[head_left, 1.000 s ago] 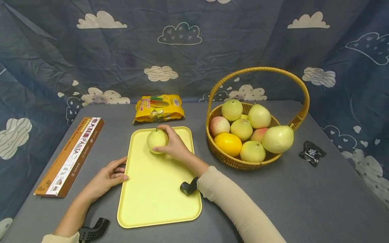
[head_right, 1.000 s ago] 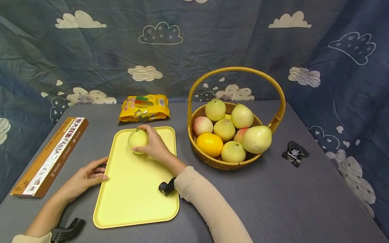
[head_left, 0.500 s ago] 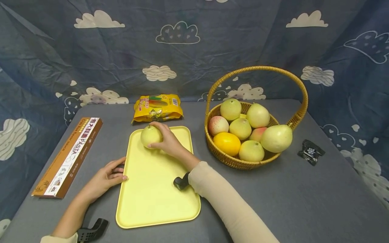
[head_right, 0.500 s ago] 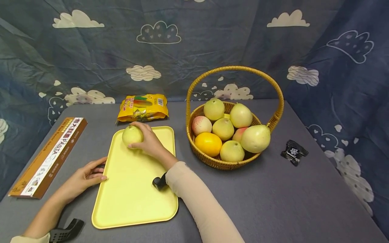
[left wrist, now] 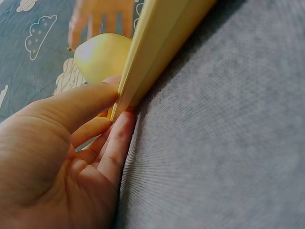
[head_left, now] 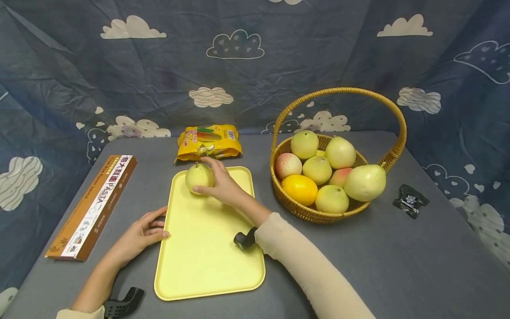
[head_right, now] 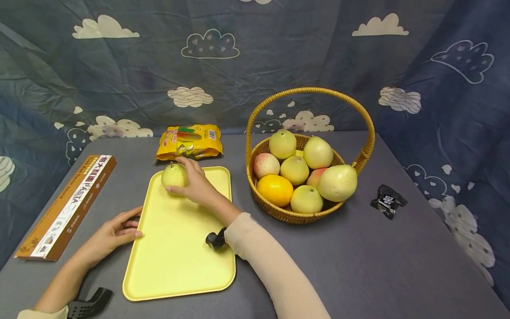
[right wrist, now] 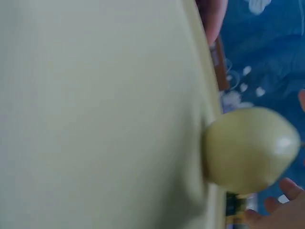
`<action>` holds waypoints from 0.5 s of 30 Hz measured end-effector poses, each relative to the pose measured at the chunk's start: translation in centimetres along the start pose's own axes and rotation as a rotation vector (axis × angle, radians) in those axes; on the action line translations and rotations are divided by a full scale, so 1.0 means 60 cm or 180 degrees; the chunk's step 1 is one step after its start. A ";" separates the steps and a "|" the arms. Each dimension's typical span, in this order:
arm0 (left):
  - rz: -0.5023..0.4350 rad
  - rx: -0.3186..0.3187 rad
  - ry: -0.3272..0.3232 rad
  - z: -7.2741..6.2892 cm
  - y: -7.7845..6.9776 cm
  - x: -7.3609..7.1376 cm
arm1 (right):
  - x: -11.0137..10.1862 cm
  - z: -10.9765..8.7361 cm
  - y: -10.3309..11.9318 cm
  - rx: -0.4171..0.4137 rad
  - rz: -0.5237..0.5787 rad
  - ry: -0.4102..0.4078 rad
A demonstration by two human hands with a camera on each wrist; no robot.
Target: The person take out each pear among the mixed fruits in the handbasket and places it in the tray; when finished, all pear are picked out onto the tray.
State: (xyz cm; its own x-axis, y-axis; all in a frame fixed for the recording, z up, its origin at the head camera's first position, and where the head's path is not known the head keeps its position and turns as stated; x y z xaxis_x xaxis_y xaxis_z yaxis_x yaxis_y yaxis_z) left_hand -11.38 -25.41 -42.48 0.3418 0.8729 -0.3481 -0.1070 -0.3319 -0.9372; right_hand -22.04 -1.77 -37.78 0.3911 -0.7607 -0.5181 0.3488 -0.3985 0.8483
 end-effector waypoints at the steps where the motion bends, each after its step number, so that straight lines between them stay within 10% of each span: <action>1: 0.0000 -0.0011 0.0001 0.000 0.000 0.000 | -0.007 -0.007 0.007 -0.0065 -0.0007 0.0011; 15: -0.0045 -0.0052 -0.0010 0.001 0.000 0.001 | -0.151 -0.179 0.041 -0.1615 -0.0009 -0.0759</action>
State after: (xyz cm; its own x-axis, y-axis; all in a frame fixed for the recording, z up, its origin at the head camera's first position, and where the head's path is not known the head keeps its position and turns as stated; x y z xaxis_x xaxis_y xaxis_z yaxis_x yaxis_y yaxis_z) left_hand -11.43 -25.33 -42.49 0.3402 0.8786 -0.3350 -0.0868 -0.3254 -0.9416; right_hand -15.61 9.66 -32.19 0.2065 -0.8783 -0.4313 0.7387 -0.1491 0.6573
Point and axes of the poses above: each hand's wrist, its own z-axis towards the middle knuckle, its own x-axis out of the palm, y = z × x, the point moved 1 cm from there along z, towards the middle knuckle, and after that the axes turned 2 degrees about y, right-handed, at the moved point
